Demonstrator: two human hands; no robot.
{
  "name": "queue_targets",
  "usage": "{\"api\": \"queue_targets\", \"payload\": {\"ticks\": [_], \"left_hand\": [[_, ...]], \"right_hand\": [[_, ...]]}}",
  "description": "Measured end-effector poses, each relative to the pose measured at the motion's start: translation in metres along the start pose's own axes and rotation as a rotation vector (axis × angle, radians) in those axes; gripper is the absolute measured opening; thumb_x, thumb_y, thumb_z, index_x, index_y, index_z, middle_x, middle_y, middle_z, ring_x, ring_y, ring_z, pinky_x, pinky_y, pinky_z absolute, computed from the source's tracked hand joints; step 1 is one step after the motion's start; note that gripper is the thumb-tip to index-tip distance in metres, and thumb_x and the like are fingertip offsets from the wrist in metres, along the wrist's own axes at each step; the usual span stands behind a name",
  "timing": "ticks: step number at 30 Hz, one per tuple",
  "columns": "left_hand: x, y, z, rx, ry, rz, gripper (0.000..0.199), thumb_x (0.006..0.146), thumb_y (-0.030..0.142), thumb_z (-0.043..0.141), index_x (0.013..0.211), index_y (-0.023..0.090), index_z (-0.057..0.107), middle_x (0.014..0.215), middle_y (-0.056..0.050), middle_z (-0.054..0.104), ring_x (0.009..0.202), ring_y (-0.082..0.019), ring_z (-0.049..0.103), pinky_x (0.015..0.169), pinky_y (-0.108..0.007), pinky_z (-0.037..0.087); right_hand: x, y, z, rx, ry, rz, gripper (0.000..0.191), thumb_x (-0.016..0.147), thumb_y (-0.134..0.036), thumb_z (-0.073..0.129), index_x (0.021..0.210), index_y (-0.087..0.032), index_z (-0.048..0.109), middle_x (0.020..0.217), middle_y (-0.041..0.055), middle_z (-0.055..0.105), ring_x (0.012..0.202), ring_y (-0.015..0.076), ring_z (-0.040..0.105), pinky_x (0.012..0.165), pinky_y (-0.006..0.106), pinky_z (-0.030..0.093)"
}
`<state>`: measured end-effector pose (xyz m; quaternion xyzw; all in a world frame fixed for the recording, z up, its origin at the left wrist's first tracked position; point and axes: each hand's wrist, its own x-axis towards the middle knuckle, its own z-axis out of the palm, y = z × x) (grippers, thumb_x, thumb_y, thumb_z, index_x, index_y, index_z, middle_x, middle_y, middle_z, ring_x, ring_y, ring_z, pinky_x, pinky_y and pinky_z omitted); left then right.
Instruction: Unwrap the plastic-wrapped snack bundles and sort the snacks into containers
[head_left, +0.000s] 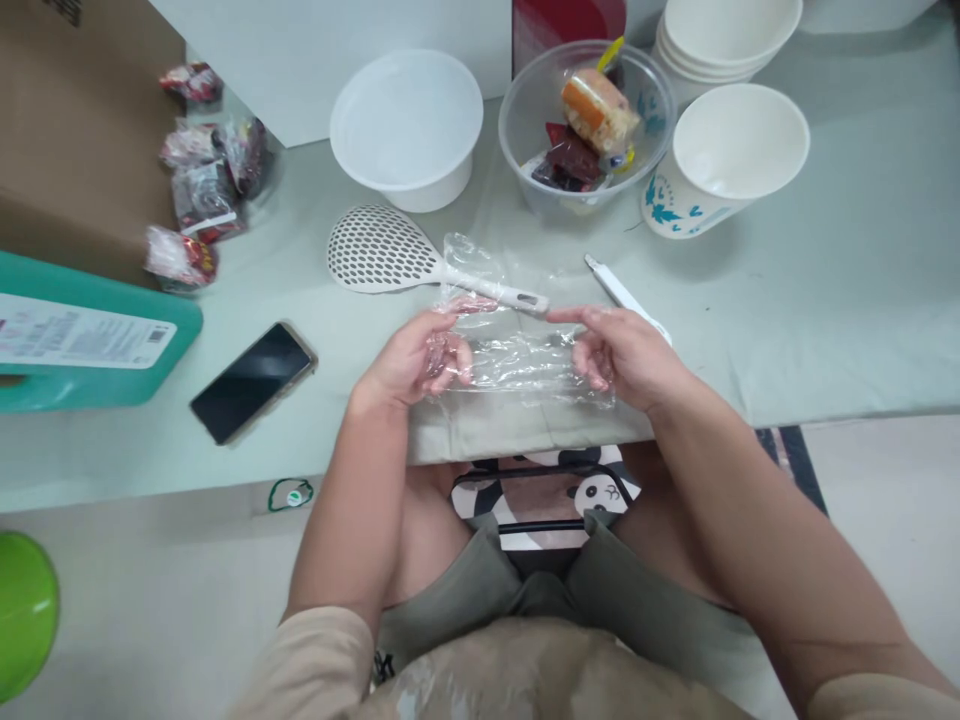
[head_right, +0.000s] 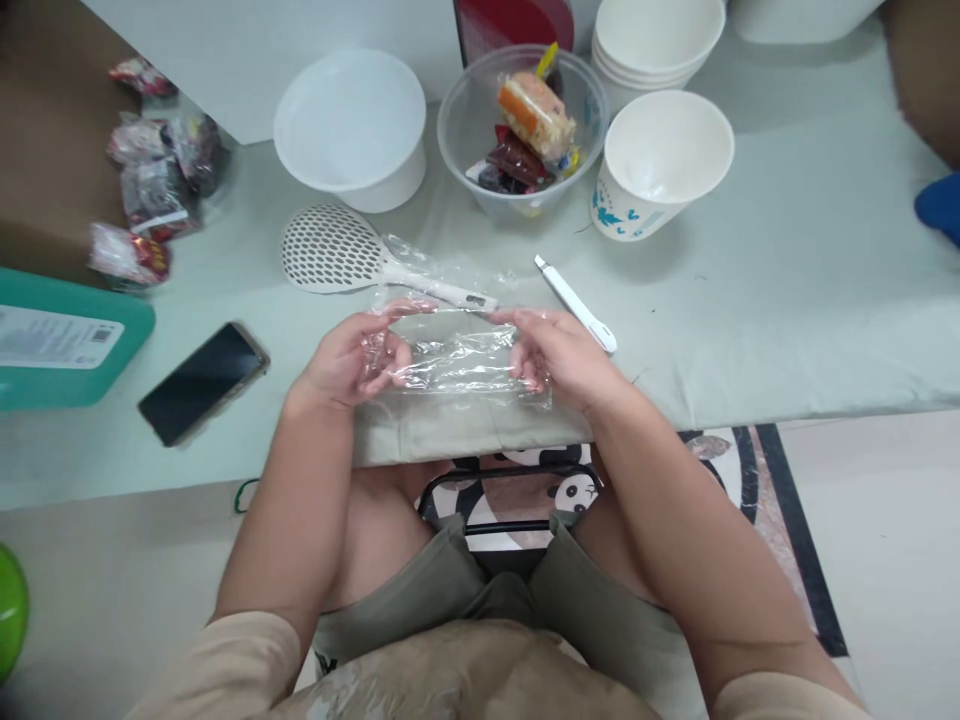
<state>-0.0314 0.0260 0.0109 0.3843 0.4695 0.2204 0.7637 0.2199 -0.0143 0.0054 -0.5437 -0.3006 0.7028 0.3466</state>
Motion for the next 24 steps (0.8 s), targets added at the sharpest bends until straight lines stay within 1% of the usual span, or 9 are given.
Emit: {"api": "queue_targets", "payload": {"ticks": [4,8,10,12,14,17,19,21,24], "left_hand": [[-0.004,-0.001,0.003,0.013,0.118,0.046,0.056,0.078,0.038,0.065,0.126,0.010,0.068,0.046,0.000,0.065,0.026,-0.011,0.043,0.028,-0.018,0.025],[-0.008,-0.005,-0.001,-0.016,0.243,0.083,0.033,0.075,0.025,0.067,0.105,0.017,0.076,0.044,0.004,0.060,0.027,-0.009,0.044,0.030,-0.017,0.024],[-0.010,-0.008,-0.004,-0.040,0.277,0.141,0.025,0.072,0.022,0.067,0.096,0.019,0.076,0.042,0.006,0.056,0.027,-0.009,0.044,0.030,-0.017,0.022],[-0.011,-0.011,-0.007,-0.079,0.295,0.206,0.019,0.068,0.021,0.067,0.086,0.021,0.074,0.040,0.007,0.052,0.027,-0.009,0.043,0.030,-0.017,0.022],[-0.012,-0.014,-0.009,-0.118,0.240,0.240,0.019,0.067,0.027,0.069,0.085,0.021,0.072,0.041,0.007,0.053,0.027,-0.009,0.042,0.030,-0.018,0.023],[-0.012,-0.017,-0.008,-0.126,0.066,0.190,0.045,0.066,0.049,0.079,0.099,0.019,0.072,0.049,0.004,0.061,0.030,-0.009,0.044,0.030,-0.019,0.027],[-0.011,-0.017,-0.006,-0.086,0.026,0.128,0.062,0.062,0.057,0.087,0.106,0.016,0.070,0.053,0.002,0.063,0.033,-0.008,0.045,0.032,-0.020,0.031],[-0.008,-0.017,-0.005,-0.018,0.068,0.082,0.061,0.065,0.056,0.090,0.105,0.014,0.071,0.051,0.003,0.061,0.036,-0.007,0.046,0.034,-0.019,0.031],[-0.005,-0.015,-0.006,0.043,0.173,0.087,0.045,0.079,0.056,0.082,0.093,0.014,0.072,0.046,0.004,0.056,0.034,-0.007,0.043,0.035,-0.019,0.025]], "right_hand": [[0.002,0.002,0.001,-0.059,0.061,-0.048,0.052,0.090,-0.030,0.061,0.140,-0.015,0.062,0.043,-0.0074,0.053,0.031,0.0082,0.036,0.033,0.021,0.023],[0.002,0.008,-0.004,-0.037,0.067,-0.131,0.070,0.090,-0.030,0.058,0.159,-0.030,0.042,0.045,-0.0105,0.051,0.031,0.0096,0.037,0.033,0.020,0.025],[0.000,0.011,-0.008,-0.019,0.050,-0.179,0.066,0.090,-0.032,0.059,0.154,-0.034,0.046,0.046,-0.0110,0.049,0.031,0.0094,0.037,0.033,0.020,0.026],[-0.003,0.013,-0.010,-0.005,0.034,-0.213,0.050,0.088,-0.033,0.060,0.138,-0.031,0.059,0.046,-0.0102,0.049,0.032,0.0092,0.038,0.034,0.021,0.027],[-0.005,0.013,-0.010,-0.007,0.016,-0.229,0.034,0.086,-0.034,0.061,0.119,-0.027,0.066,0.046,-0.0089,0.050,0.033,0.0090,0.038,0.034,0.022,0.028],[-0.006,0.012,-0.008,-0.031,-0.008,-0.239,0.025,0.087,-0.034,0.062,0.110,-0.026,0.067,0.048,-0.0080,0.053,0.034,0.0094,0.040,0.035,0.022,0.027],[-0.005,0.011,-0.005,-0.033,-0.012,-0.242,0.025,0.086,-0.033,0.061,0.110,-0.026,0.067,0.047,-0.0081,0.054,0.034,0.0099,0.041,0.035,0.022,0.026],[-0.003,0.009,-0.003,-0.021,-0.013,-0.241,0.024,0.086,-0.032,0.061,0.108,-0.026,0.066,0.046,-0.0081,0.054,0.034,0.0104,0.040,0.035,0.023,0.025],[0.002,0.009,-0.004,-0.025,0.003,-0.245,0.024,0.086,-0.034,0.062,0.109,-0.027,0.065,0.046,-0.0080,0.055,0.034,0.0105,0.039,0.035,0.023,0.026]]}}
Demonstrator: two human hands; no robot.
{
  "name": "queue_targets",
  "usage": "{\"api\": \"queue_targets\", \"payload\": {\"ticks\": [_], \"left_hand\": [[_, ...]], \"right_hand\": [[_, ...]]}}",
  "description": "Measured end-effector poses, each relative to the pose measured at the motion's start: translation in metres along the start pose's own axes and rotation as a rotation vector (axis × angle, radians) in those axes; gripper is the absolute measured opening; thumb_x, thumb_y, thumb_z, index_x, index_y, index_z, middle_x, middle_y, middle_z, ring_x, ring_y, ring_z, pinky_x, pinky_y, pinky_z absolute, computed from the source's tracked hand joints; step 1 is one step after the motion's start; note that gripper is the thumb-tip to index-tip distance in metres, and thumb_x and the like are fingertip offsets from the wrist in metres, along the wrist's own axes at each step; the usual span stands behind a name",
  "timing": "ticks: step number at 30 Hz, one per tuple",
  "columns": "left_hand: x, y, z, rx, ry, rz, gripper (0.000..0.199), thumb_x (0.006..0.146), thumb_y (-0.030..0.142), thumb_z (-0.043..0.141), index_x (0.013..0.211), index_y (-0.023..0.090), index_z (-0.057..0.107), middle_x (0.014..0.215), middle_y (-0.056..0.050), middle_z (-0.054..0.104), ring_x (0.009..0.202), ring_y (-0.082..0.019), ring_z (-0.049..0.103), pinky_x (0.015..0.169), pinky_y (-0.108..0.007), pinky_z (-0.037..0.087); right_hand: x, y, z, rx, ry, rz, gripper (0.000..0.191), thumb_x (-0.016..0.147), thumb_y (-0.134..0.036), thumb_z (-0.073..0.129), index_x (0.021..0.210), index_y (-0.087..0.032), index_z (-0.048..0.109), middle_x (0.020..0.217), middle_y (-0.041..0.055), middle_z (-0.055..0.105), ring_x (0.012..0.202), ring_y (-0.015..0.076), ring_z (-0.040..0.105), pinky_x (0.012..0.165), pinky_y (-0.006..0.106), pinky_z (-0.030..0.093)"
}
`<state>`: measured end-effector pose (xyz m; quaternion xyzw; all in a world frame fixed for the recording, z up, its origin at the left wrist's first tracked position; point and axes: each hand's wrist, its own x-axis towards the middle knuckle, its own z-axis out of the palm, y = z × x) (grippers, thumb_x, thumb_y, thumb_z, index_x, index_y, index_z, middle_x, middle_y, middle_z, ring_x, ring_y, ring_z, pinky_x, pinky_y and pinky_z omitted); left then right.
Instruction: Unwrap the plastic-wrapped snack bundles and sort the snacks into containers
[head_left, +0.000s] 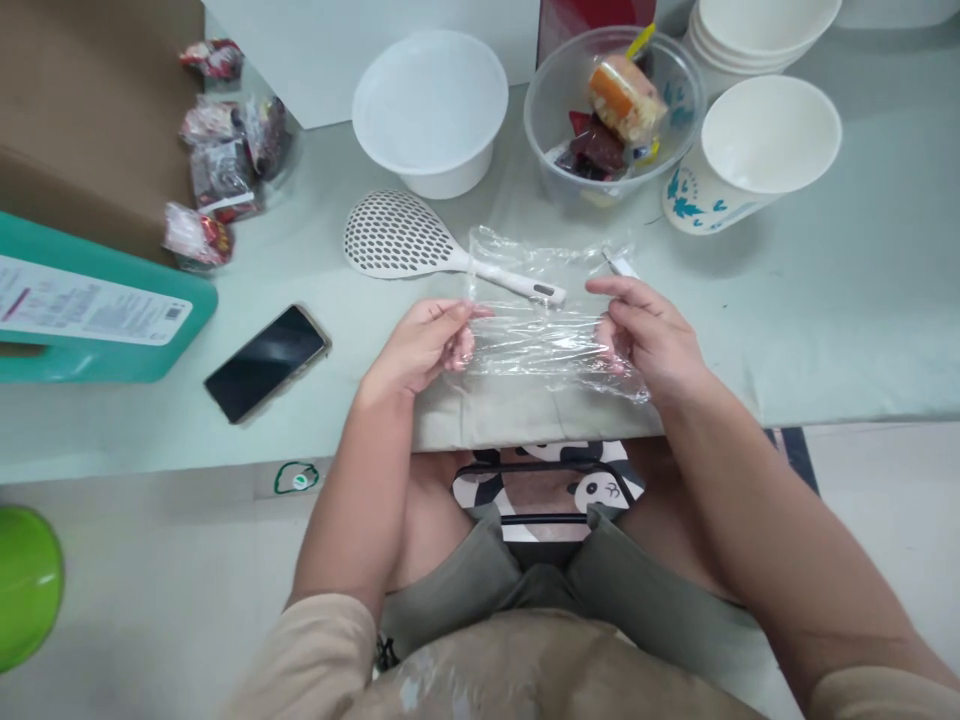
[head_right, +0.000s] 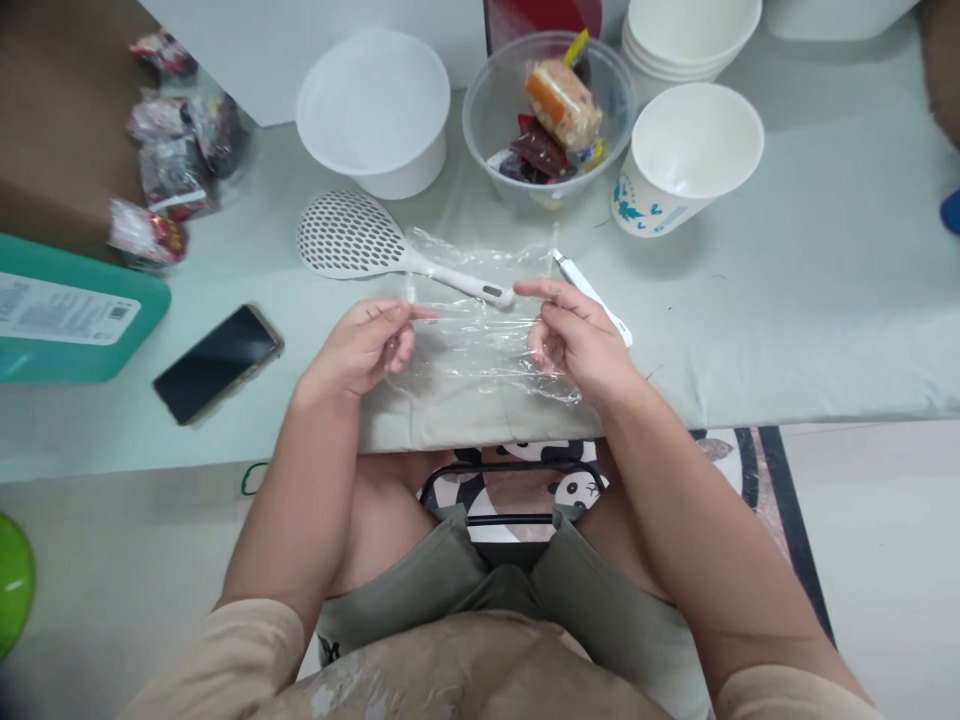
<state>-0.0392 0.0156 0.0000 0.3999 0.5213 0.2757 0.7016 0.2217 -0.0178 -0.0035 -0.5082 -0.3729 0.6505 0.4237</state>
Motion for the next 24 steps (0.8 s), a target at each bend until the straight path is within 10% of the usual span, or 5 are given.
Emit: {"api": "queue_targets", "payload": {"ticks": [19,24], "left_hand": [[0.000,-0.005,-0.011,-0.132,0.178,0.153,0.018,0.078,0.026,0.083,0.070,0.015,0.071,0.053,0.003,0.056,0.040,-0.004,0.048,0.038,-0.016,0.034],[0.002,-0.006,-0.007,-0.308,0.098,0.168,0.026,0.074,0.027,0.087,0.077,0.018,0.063,0.075,0.001,0.072,0.065,-0.011,0.071,0.056,-0.018,0.057]], "right_hand": [[0.002,-0.003,0.007,-0.067,0.108,-0.010,0.037,0.081,-0.054,0.071,0.109,-0.029,0.064,0.046,-0.0068,0.052,0.035,0.0117,0.038,0.039,0.027,0.028],[0.001,-0.001,0.008,-0.043,0.141,-0.018,0.023,0.086,-0.042,0.067,0.105,-0.030,0.065,0.047,-0.0059,0.054,0.036,0.0117,0.039,0.040,0.026,0.028]]}}
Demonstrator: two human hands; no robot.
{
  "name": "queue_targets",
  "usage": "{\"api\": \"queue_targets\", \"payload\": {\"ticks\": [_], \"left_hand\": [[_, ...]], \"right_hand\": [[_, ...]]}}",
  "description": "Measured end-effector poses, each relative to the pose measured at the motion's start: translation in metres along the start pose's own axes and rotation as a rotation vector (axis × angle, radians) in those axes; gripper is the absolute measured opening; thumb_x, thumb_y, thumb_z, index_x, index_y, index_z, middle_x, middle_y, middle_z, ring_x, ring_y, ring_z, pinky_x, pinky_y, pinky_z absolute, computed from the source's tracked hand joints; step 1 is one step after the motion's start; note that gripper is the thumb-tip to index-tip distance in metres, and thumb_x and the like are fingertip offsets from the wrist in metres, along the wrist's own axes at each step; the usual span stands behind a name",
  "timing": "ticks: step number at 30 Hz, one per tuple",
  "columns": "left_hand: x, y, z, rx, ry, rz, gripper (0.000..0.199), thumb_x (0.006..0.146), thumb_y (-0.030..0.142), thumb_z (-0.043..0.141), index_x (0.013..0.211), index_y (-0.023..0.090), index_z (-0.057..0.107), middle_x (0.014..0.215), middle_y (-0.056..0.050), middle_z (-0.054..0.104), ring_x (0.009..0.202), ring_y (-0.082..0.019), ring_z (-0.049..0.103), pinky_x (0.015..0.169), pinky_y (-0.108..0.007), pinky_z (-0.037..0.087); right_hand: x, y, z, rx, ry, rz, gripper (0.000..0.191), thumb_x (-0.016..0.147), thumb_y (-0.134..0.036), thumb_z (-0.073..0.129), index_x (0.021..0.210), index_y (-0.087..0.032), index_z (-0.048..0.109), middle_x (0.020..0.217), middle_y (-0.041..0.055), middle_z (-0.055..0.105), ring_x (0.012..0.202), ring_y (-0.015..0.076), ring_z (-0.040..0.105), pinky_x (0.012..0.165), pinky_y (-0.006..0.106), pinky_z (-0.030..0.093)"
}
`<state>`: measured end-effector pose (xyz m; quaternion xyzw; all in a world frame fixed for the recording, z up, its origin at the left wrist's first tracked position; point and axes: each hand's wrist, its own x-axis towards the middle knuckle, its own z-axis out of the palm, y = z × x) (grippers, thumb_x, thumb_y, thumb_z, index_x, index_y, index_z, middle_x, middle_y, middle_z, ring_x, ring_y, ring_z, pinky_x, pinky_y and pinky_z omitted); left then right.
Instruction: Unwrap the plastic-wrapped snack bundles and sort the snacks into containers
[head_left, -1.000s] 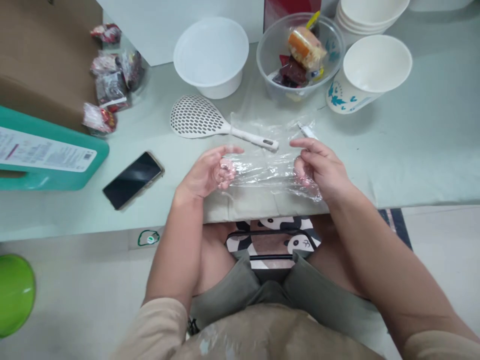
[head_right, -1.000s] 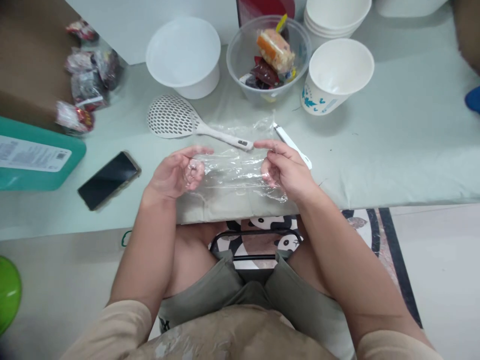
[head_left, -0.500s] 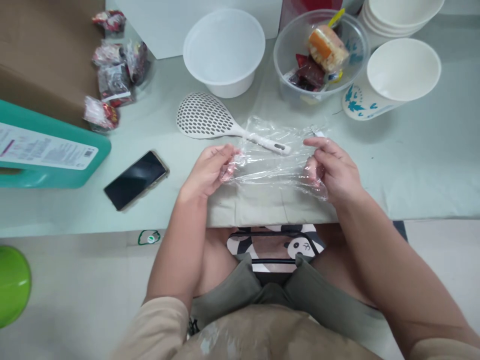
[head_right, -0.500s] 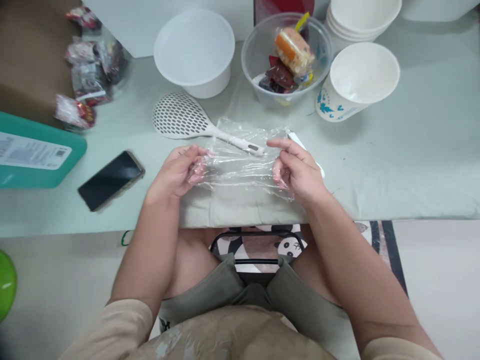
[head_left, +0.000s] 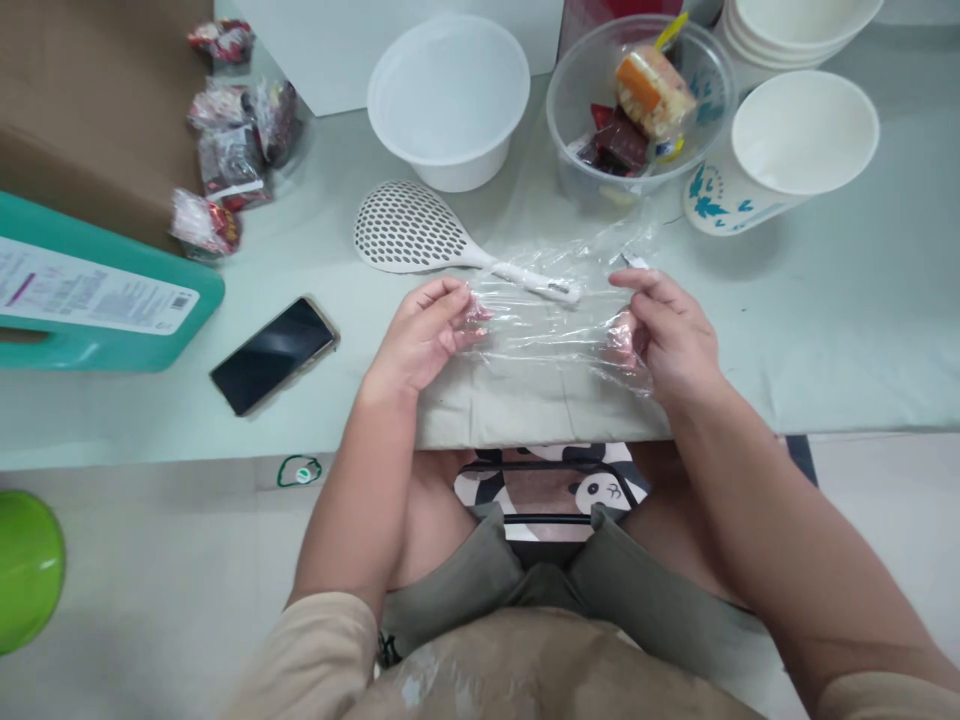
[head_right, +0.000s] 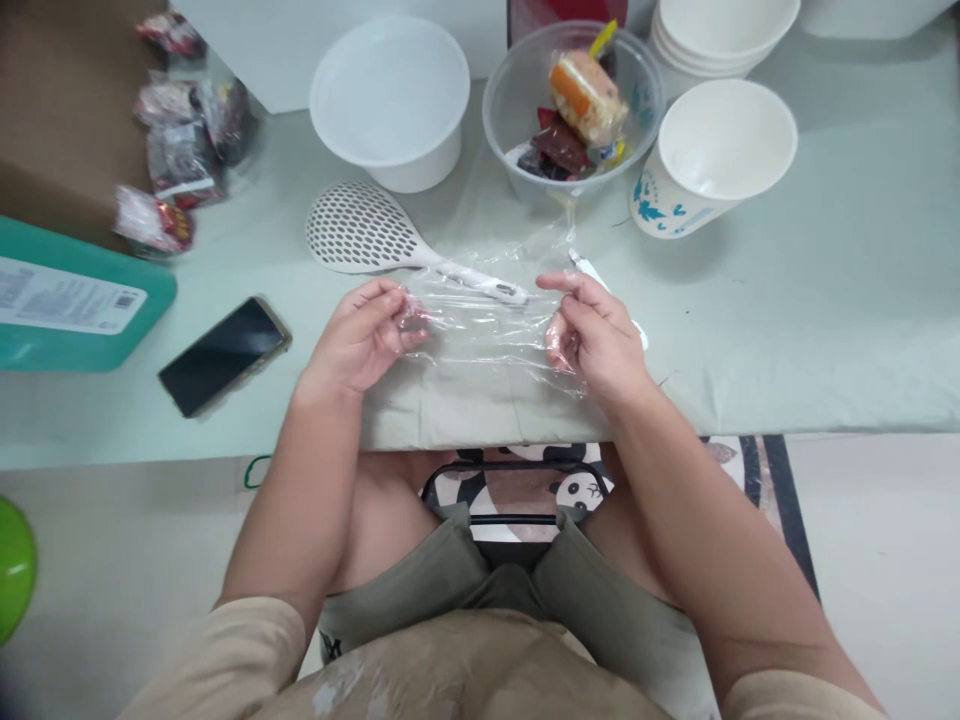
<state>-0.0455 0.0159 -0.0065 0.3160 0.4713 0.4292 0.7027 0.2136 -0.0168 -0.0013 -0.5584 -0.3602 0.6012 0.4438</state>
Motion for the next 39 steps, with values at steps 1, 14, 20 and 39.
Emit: {"api": "queue_targets", "payload": {"ticks": [1,14,20,39], "left_hand": [[0.000,0.001,0.001,-0.034,-0.036,-0.042,0.030,0.073,0.029,0.088,0.079,0.019,0.060,0.085,-0.001,0.076,0.075,-0.014,0.076,0.060,-0.021,0.061],[0.013,0.003,0.009,-0.081,0.047,-0.031,0.036,0.066,-0.003,0.076,0.065,0.018,0.046,0.067,0.004,0.067,0.055,-0.003,0.064,0.053,-0.011,0.051],[0.012,0.005,0.001,-0.097,-0.027,-0.089,0.039,0.058,0.001,0.085,0.080,0.019,0.059,0.070,0.006,0.066,0.053,-0.003,0.059,0.050,-0.012,0.048],[0.010,0.006,0.004,-0.161,0.048,-0.004,0.013,0.079,0.009,0.073,0.079,0.016,0.063,0.072,0.003,0.064,0.066,-0.006,0.065,0.069,-0.017,0.057]], "right_hand": [[0.000,0.000,0.000,0.005,0.001,0.000,0.021,0.086,-0.041,0.066,0.104,-0.030,0.065,0.048,-0.0056,0.054,0.036,0.0118,0.039,0.040,0.026,0.028],[-0.001,-0.002,-0.005,-0.024,-0.007,-0.007,0.013,0.086,-0.038,0.064,0.094,-0.028,0.064,0.047,-0.0048,0.053,0.037,0.0129,0.040,0.040,0.027,0.029],[-0.001,-0.002,-0.007,-0.051,-0.014,-0.012,0.015,0.088,-0.043,0.062,0.094,-0.028,0.061,0.049,-0.0057,0.051,0.038,0.0117,0.038,0.041,0.027,0.028],[0.002,0.001,-0.002,-0.069,0.002,-0.030,0.015,0.087,-0.043,0.063,0.089,-0.028,0.061,0.048,-0.0051,0.049,0.037,0.0114,0.036,0.041,0.027,0.027]]}}
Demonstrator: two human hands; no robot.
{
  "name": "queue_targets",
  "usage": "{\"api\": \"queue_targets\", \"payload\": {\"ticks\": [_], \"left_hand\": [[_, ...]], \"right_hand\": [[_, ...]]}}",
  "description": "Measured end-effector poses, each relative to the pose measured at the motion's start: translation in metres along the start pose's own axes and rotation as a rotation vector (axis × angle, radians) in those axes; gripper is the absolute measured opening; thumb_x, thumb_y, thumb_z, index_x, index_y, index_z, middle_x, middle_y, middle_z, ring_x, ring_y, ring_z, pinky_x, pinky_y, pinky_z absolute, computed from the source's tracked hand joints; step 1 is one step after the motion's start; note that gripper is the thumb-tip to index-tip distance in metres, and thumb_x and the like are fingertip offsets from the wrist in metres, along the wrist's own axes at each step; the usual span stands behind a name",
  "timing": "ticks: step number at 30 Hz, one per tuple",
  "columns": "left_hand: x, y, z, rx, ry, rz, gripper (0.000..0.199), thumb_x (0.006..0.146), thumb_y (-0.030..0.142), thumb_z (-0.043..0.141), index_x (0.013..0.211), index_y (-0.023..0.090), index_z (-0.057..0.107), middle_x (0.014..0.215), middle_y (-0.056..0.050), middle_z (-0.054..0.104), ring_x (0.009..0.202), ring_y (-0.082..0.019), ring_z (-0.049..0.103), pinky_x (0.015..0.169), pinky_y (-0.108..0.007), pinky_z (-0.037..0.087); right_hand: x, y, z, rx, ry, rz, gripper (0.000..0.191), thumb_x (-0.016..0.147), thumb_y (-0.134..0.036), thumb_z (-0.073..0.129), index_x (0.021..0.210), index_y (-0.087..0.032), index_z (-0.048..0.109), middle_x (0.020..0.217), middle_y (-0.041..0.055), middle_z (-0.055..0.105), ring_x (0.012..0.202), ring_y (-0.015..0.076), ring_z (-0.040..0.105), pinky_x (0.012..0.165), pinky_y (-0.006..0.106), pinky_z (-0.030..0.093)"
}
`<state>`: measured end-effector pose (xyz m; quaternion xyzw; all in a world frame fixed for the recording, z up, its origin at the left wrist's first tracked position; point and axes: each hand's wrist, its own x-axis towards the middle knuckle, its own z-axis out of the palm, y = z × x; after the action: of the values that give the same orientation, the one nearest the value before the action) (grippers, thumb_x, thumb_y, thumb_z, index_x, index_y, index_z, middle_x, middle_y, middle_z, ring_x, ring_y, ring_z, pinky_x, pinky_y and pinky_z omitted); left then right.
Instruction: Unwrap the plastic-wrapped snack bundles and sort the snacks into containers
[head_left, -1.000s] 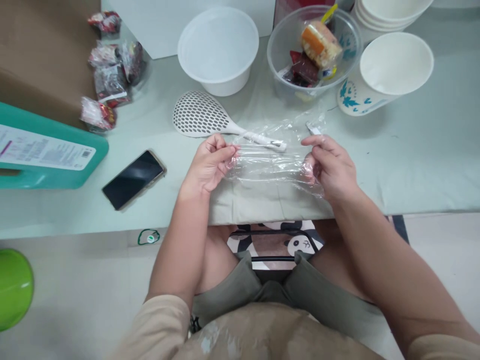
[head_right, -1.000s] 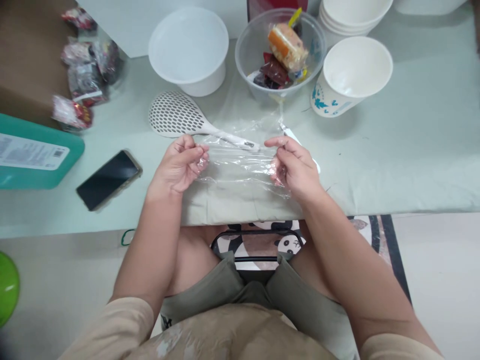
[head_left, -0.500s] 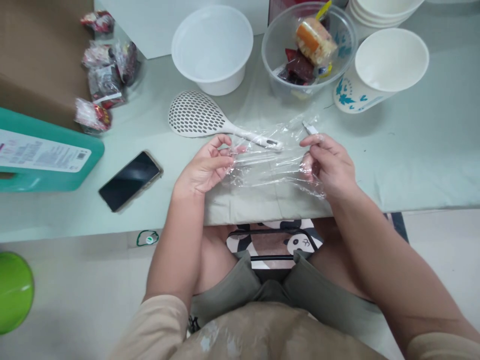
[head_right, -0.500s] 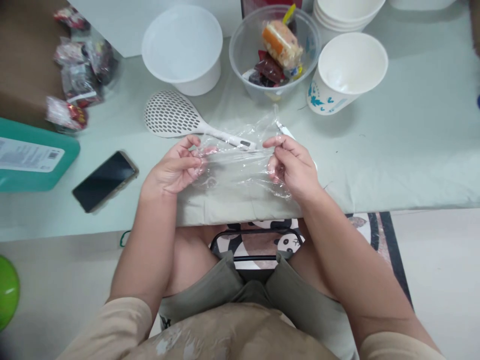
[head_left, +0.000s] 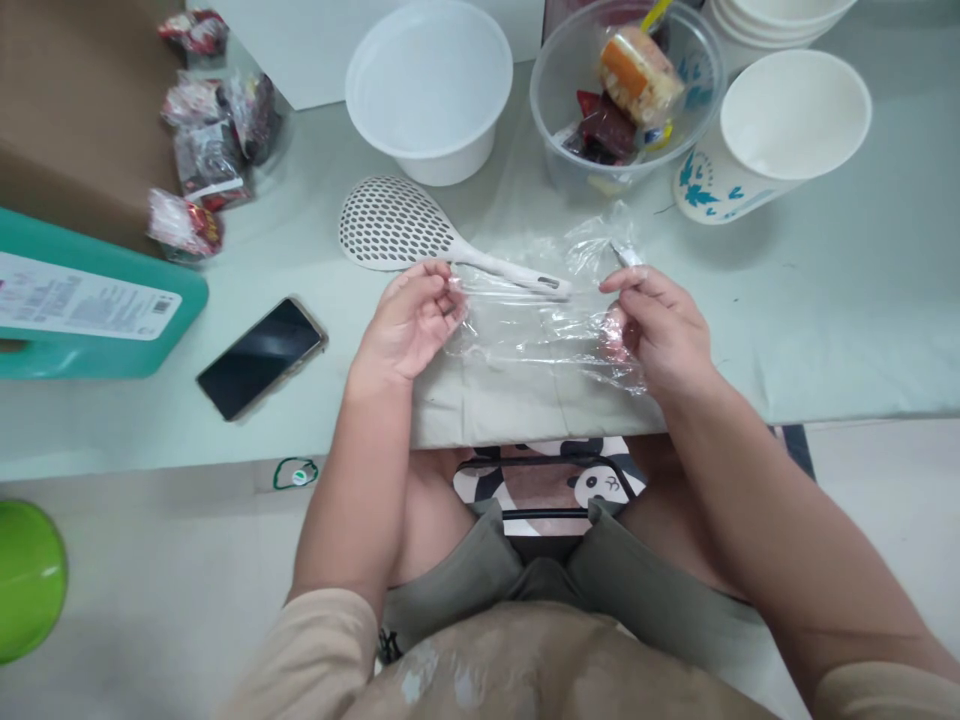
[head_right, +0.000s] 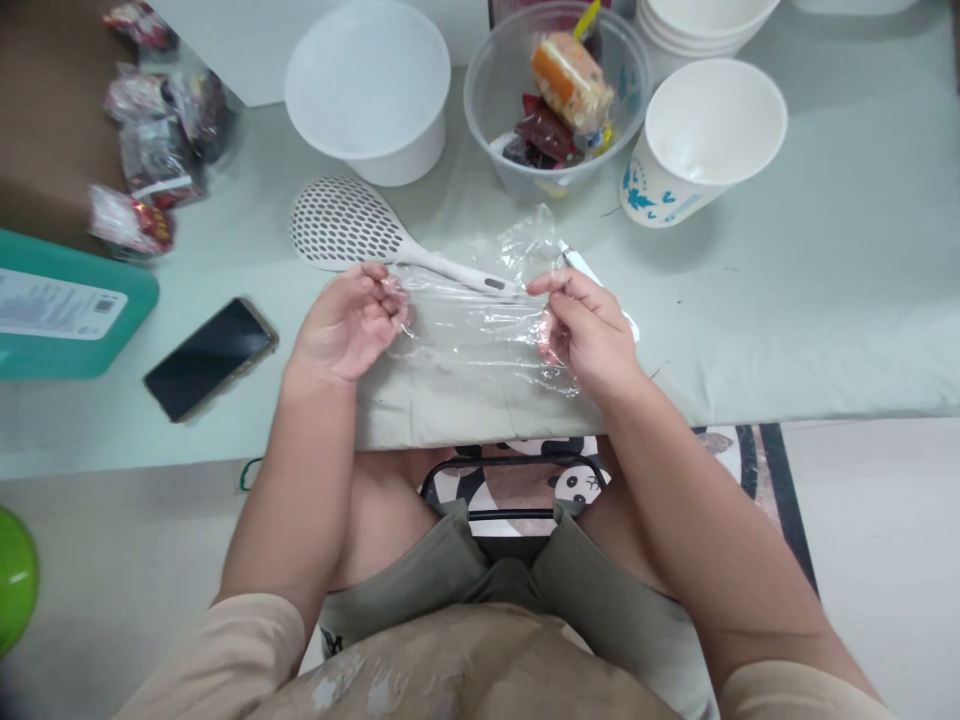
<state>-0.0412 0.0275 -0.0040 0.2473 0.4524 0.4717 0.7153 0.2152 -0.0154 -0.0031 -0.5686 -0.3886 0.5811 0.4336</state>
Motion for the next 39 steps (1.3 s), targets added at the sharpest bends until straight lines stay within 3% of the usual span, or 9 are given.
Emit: {"api": "queue_targets", "payload": {"ticks": [3,8,13,15,18,22,25,33,39], "left_hand": [[0.001,-0.002,0.001,0.031,0.038,0.055,0.013,0.081,0.011,0.073,0.083,0.018,0.062,0.073,0.003,0.065,0.075,-0.010,0.070,0.077,-0.023,0.061],[0.006,-0.008,-0.003,0.149,0.082,0.186,0.015,0.077,0.007,0.075,0.081,0.019,0.068,0.070,0.005,0.061,0.057,-0.005,0.057,0.054,-0.016,0.050],[0.010,-0.008,-0.008,0.255,0.115,0.285,0.025,0.072,0.003,0.080,0.086,0.021,0.069,0.077,0.005,0.064,0.057,-0.004,0.059,0.054,-0.015,0.048],[0.008,-0.005,-0.007,0.166,0.107,0.223,0.027,0.073,0.008,0.082,0.093,0.021,0.069,0.081,0.004,0.068,0.059,-0.004,0.061,0.056,-0.015,0.049],[0.003,0.000,-0.006,0.067,0.012,-0.025,0.028,0.077,0.027,0.084,0.101,0.016,0.072,0.090,-0.003,0.076,0.060,-0.006,0.064,0.057,-0.016,0.053],[-0.004,0.003,-0.007,0.191,-0.154,-0.238,0.040,0.065,0.032,0.095,0.093,0.011,0.077,0.078,-0.005,0.075,0.059,-0.009,0.066,0.055,-0.017,0.054],[-0.005,0.003,-0.008,0.202,-0.150,-0.176,0.034,0.062,0.033,0.097,0.074,0.013,0.073,0.065,0.000,0.066,0.057,-0.008,0.063,0.058,-0.019,0.056],[0.001,0.001,-0.007,0.168,-0.071,-0.016,0.033,0.078,0.025,0.079,0.057,0.017,0.055,0.053,0.004,0.046,0.051,-0.007,0.055,0.050,-0.017,0.048],[-0.001,0.001,-0.003,0.238,-0.109,-0.176,0.025,0.077,0.040,0.079,0.086,0.019,0.069,0.073,-0.002,0.072,0.059,-0.014,0.070,0.046,-0.020,0.050]], "right_hand": [[-0.001,-0.001,0.001,0.008,0.000,-0.002,0.015,0.085,-0.042,0.064,0.088,-0.028,0.060,0.048,-0.0050,0.049,0.037,0.0113,0.037,0.040,0.027,0.026],[-0.001,0.000,-0.001,0.029,0.008,0.004,0.012,0.085,-0.039,0.065,0.088,-0.028,0.060,0.048,-0.0045,0.051,0.037,0.0116,0.038,0.041,0.027,0.028],[0.000,0.000,-0.004,0.037,0.029,0.001,0.014,0.088,-0.041,0.063,0.090,-0.028,0.061,0.049,-0.0048,0.051,0.037,0.0111,0.037,0.040,0.027,0.029],[0.000,0.001,-0.004,0.059,0.023,-0.011,0.014,0.088,-0.041,0.065,0.088,-0.028,0.061,0.048,-0.0049,0.052,0.036,0.0107,0.038,0.040,0.026,0.028],[0.001,0.003,-0.005,0.102,0.015,-0.045,0.017,0.086,-0.042,0.069,0.087,-0.028,0.061,0.046,-0.0056,0.054,0.034,0.0103,0.038,0.038,0.025,0.027],[0.007,0.010,-0.007,0.160,0.023,-0.105,0.024,0.080,-0.046,0.075,0.085,-0.027,0.061,0.043,-0.0068,0.054,0.030,0.0104,0.036,0.034,0.025,0.025],[0.009,0.014,-0.009,0.176,0.031,-0.118,0.026,0.078,-0.047,0.078,0.084,-0.028,0.062,0.042,-0.0069,0.055,0.029,0.0110,0.036,0.032,0.025,0.024],[0.012,0.017,-0.009,0.142,-0.008,-0.139,0.032,0.081,-0.055,0.077,0.086,-0.027,0.062,0.043,-0.0066,0.053,0.029,0.0100,0.037,0.031,0.025,0.022],[0.014,0.020,-0.008,0.169,0.000,-0.150,0.031,0.080,-0.055,0.077,0.085,-0.028,0.063,0.042,-0.0068,0.052,0.028,0.0101,0.036,0.030,0.025,0.022]]}}
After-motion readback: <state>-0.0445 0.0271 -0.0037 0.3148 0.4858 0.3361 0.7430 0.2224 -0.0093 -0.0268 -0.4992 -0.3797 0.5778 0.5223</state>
